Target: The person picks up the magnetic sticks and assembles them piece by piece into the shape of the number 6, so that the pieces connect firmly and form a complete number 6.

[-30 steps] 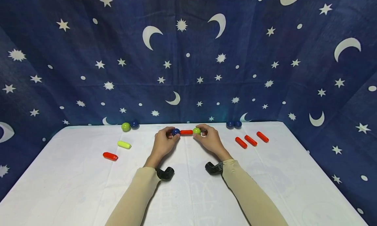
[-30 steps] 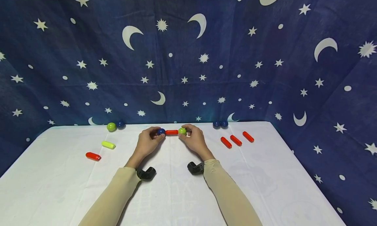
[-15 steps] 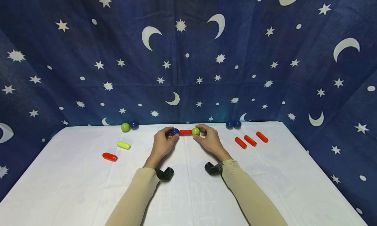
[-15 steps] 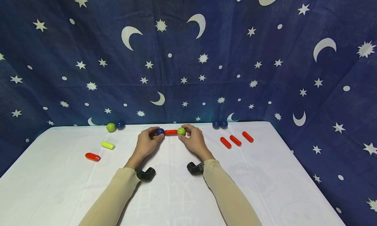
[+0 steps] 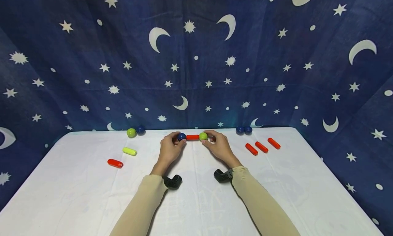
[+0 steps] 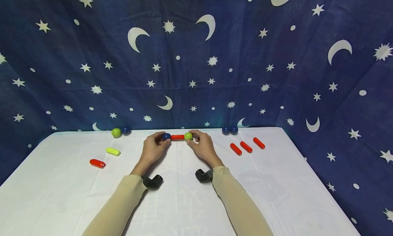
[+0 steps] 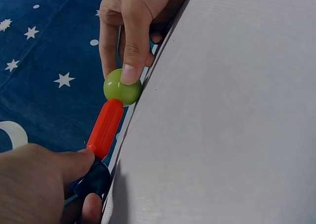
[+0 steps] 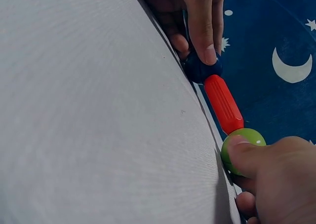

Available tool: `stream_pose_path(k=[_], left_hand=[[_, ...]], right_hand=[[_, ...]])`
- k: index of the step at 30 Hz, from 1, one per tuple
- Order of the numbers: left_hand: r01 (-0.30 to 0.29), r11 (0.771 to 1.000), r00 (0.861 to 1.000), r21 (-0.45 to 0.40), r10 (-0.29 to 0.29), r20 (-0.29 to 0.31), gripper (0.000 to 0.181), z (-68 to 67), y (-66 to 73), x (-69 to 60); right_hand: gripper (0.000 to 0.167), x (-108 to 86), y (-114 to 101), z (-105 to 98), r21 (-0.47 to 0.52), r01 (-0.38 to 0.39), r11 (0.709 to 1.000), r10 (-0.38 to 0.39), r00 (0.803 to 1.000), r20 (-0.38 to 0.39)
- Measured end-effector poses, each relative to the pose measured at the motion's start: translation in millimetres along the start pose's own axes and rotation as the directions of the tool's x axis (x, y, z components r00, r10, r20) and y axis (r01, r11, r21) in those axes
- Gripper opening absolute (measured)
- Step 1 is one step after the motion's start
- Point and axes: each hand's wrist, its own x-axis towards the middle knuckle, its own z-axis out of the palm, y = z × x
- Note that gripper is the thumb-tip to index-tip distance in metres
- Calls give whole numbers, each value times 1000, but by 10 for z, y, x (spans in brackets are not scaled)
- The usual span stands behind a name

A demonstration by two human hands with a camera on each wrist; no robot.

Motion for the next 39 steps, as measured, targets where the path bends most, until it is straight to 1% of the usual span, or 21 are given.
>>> stream_pose_path(k=[6, 10, 12, 14, 19, 23, 26, 27, 29, 32, 34, 37, 39], left_hand=[[3, 1000, 999, 6, -3, 32, 44, -53, 24, 27], [21, 1000, 999, -12, -20, 47, 48, -180, 28, 50], [29, 999, 998, -19, -28, 50, 48, -282, 12, 60], [38, 999, 998, -26, -37, 52, 49, -412, -5, 67], [38, 999, 998, -12, -38, 42, 49, -803, -70, 56], [15, 999, 1000, 47, -16, 13, 49, -1134, -147, 7], [3, 994, 1000, 113, -3, 1, 50, -1364, -227, -38], [4, 992, 1000, 128, -5, 4, 51, -1433, -254, -56], [29, 984, 999, 177, -33, 17, 56, -1557, -306, -101], [80, 967, 994, 241, -95, 51, 64, -1691, -387, -174], [111, 955, 988, 274, -136, 72, 70, -1741, -437, -218], [126, 947, 983, 294, -160, 94, 75, -1768, -508, -261], [129, 946, 981, 297, -165, 99, 76, -1770, -544, -281]], right_hand=[[42, 0, 33, 7, -11, 8, 1000, -8, 1000, -4], [41, -1, 45, 14, -17, 14, 1000, -15, 1000, -3], [41, -3, 45, 19, -15, 15, 1000, -16, 1000, -5], [41, -4, 46, 21, -12, 17, 1000, -17, 1000, -6], [42, -2, 45, 15, -16, 18, 1000, -18, 1000, -1], [42, 1, 39, 14, -23, 11, 1000, -11, 1000, -2], [42, 4, 36, 13, -23, 9, 1000, -9, 1000, -9], [42, 5, 36, 13, -25, 9, 1000, -9, 1000, -11], [42, 2, 37, 15, -27, 7, 1000, -7, 1000, -11], [42, -4, 37, 19, -26, 6, 1000, -7, 1000, -11], [41, -6, 35, 19, -23, 5, 1000, -5, 1000, -13], [42, -4, 32, 20, -21, 2, 1000, -2, 1000, -18], [42, -4, 28, 20, -22, -3, 1000, 2, 1000, -15]])
